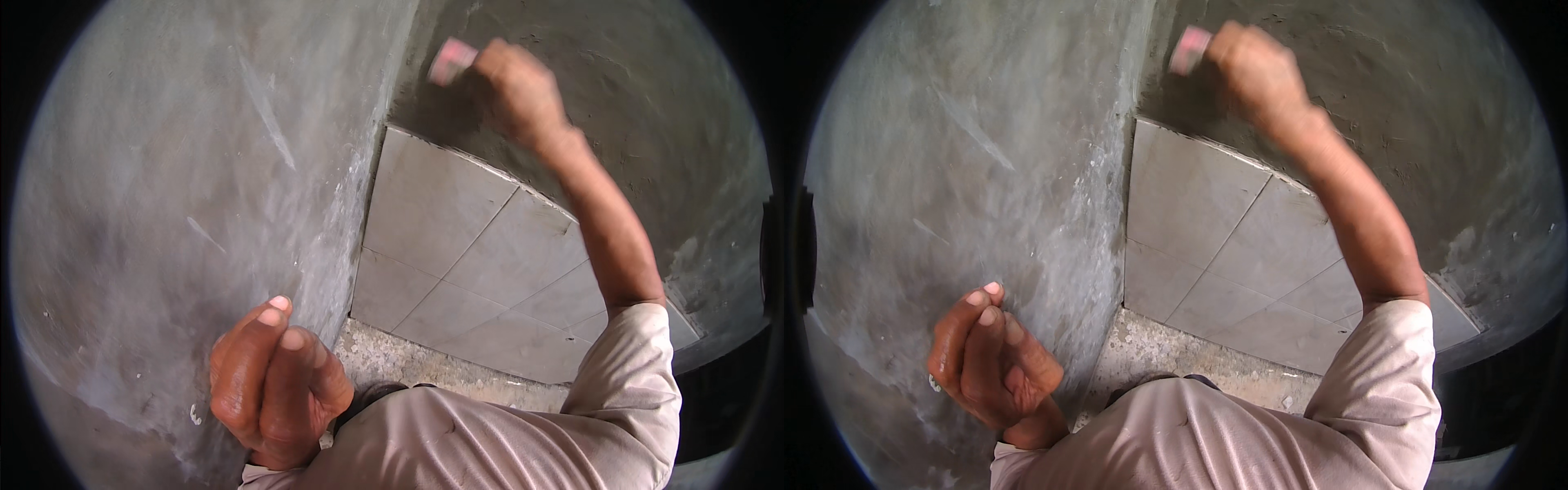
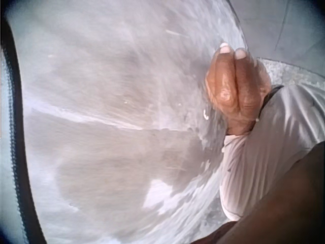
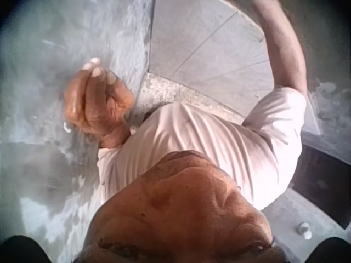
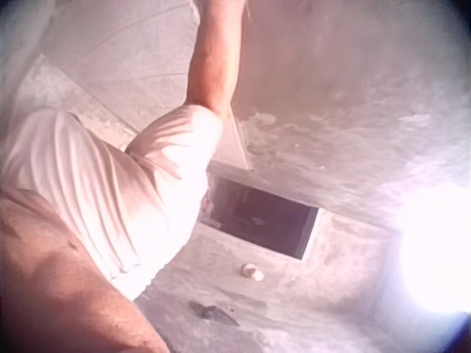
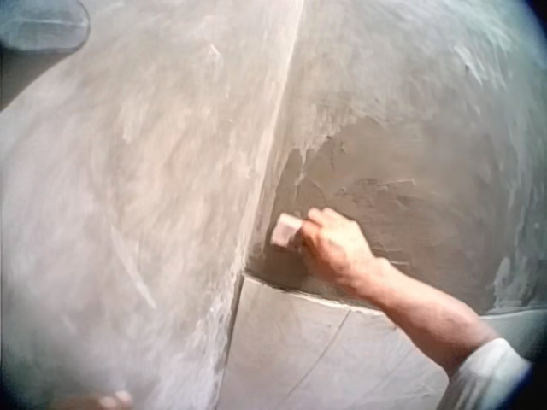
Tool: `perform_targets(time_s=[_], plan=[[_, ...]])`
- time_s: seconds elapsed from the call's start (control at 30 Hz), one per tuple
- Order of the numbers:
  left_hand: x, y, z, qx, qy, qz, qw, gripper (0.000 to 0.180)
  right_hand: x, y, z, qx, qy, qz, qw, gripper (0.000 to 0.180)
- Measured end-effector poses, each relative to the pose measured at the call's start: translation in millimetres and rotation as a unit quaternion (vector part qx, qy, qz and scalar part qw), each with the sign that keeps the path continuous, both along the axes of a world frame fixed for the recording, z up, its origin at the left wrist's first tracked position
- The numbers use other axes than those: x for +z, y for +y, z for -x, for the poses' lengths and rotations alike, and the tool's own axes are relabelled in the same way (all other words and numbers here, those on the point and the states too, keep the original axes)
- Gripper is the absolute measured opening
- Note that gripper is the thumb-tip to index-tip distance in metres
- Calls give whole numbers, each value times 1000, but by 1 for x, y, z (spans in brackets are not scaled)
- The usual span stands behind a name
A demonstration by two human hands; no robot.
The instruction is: The person smooths plaster onto the upper wall using a hand float, then scrapes excess plaster along the tile edges and corner seams with a putty knife.
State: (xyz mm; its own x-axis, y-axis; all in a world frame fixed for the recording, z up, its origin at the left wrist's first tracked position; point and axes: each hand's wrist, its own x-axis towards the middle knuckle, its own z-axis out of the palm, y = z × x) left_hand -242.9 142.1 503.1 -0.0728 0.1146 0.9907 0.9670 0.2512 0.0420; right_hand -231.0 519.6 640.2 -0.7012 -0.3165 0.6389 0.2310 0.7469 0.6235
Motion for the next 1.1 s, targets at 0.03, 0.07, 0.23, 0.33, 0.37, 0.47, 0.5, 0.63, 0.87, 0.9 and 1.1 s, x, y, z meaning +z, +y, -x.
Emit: perform_targets(time_s=[0.03, 0.07, 0.23, 0.33, 0.37, 0.47, 0.5, 0.63, 0.87, 0.9, 1.1], plan=[[-1, -2, 1, -3, -1, -1, 1000, 18, -36, -7, -4, 24, -61, 32, 997, 14], [-2, 2, 4, -11, -3, 4, 1000, 18, -65, -3, -14, 10, -83, 4, 997, 10], [-6, 13, 5, -25, 7, -10, 1000, 19, -60, 22, -38, 13, 17, -80, 997, 6], [-3, -3, -3, 11, -5, 13, 1000, 19, 18, 10, -47, 9, 204, -36, 978, 15], [-2, -4, -3, 11, 0, 9, 1000, 19, 36, 16, -59, 3, 277, -50, 960, 18], [-4, 0, -2, 11, 2, 3, 1000, 19, 1, 11, -85, 6, 242, -47, 969, 20], [-6, 7, -1, 7, -4, 5, 1000, 18, -31, 11, -88, -4, 186, -47, 981, 21], [-1, 0, -1, 27, 8, -27, 999, 25, -94, 6, -81, -3, 94, -6, 996, 27], [-3, 16, 3, 0, 39, -55, 998, 20, -29, 23, -160, -58, 404, 47, 912, 27], [-3, 22, 3, -5, 49, -62, 997, 19, -43, 31, -164, -60, 347, 19, 936, 29], [-8, 13, 10, -18, 80, -83, 993, 17, -72, 54, -174, -94, 323, 51, 940, 33]])
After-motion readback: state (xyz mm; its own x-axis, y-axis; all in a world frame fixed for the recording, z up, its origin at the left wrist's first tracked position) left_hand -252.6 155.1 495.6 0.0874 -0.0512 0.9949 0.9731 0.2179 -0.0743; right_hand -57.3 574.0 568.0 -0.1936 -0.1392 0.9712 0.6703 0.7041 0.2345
